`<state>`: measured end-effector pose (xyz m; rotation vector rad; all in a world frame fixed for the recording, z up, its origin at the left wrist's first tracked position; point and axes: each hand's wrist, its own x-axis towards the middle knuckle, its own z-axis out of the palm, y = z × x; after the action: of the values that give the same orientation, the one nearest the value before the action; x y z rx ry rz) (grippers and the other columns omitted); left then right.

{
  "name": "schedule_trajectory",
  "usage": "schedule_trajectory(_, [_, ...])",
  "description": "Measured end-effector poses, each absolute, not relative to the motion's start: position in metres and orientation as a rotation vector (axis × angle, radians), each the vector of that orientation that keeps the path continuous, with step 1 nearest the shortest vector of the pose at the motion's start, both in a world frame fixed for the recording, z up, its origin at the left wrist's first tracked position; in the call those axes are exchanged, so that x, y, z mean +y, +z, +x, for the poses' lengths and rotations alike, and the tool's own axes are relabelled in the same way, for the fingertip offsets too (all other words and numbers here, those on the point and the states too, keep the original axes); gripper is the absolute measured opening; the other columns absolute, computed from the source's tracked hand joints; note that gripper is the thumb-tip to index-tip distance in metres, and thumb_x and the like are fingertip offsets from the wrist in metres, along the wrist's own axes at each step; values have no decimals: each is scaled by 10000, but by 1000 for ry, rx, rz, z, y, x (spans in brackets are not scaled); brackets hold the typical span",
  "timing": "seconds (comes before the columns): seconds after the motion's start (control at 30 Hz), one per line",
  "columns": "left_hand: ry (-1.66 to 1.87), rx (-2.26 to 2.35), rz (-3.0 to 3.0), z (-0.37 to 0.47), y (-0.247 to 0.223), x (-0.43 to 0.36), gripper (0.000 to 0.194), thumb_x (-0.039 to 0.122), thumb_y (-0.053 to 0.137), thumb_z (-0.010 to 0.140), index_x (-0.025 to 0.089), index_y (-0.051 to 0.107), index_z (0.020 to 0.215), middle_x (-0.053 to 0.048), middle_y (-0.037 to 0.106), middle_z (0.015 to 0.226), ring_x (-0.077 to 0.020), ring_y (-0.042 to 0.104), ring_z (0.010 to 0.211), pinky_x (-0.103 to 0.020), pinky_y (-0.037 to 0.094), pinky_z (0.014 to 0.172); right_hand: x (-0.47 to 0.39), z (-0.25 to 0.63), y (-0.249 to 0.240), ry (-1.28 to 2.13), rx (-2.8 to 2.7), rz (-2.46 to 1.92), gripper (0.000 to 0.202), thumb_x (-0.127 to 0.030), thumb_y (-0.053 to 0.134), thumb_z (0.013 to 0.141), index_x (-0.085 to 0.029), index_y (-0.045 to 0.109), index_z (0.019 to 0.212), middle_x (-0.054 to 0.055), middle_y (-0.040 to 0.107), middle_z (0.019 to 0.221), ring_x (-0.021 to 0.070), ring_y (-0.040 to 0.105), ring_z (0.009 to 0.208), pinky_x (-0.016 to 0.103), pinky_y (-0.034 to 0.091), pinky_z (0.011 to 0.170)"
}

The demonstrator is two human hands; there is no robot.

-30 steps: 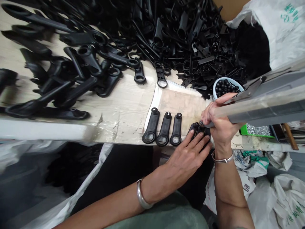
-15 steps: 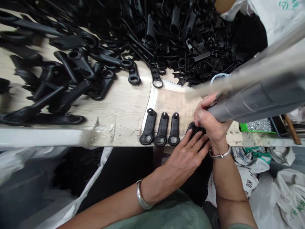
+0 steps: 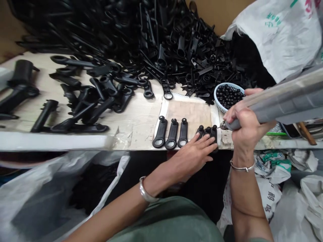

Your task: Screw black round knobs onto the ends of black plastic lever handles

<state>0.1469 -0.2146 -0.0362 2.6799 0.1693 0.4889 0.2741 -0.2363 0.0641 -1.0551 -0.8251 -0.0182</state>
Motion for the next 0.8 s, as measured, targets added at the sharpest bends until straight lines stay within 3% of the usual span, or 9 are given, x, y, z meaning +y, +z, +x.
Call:
schedule_trajectory(0.13, [590,176,2497,149,-9,-192,238,226,460,1020,142,592,1198,-76,676,1203,-167,622,1146,-324,479,1003,-259,283,56,-67,-746,-1060,167,-137,579,617,-246,605,740,-108,444,438,98,394,333,268,373,351])
schedule_trajectory(0.33, [414,418,2842,173,4,-176,215,260,557,975,139,553,1152,-98,603,1071,-246,572,1037,-350,487,841,-277,286,49,-109,-675,-1086,230,-85,535,555,-197,609,741,-95,476,412,106,406,331,272,381,351])
schedule_trajectory(0.5, [357,450,3023,184,-14,-185,230,198,406,1024,146,465,1241,-103,598,1062,-235,607,993,-311,474,759,-283,287,47,-90,-644,-1102,200,-123,546,543,-194,617,717,-87,469,414,103,398,333,275,380,352])
schedule_trajectory(0.63, [368,539,3030,194,-17,-189,209,100,336,1008,120,492,1144,-103,645,920,-228,681,825,-289,455,629,-285,283,47,-76,-609,-1092,221,-99,560,540,-198,635,723,-77,480,410,109,408,340,269,402,353])
schedule_trajectory(0.8, [418,426,3018,186,1,-194,179,56,360,984,110,521,1043,-86,673,846,-202,703,763,-267,448,580,-289,283,47,3,-497,-1061,220,-50,570,530,-212,658,651,-43,483,431,107,451,373,262,464,381])
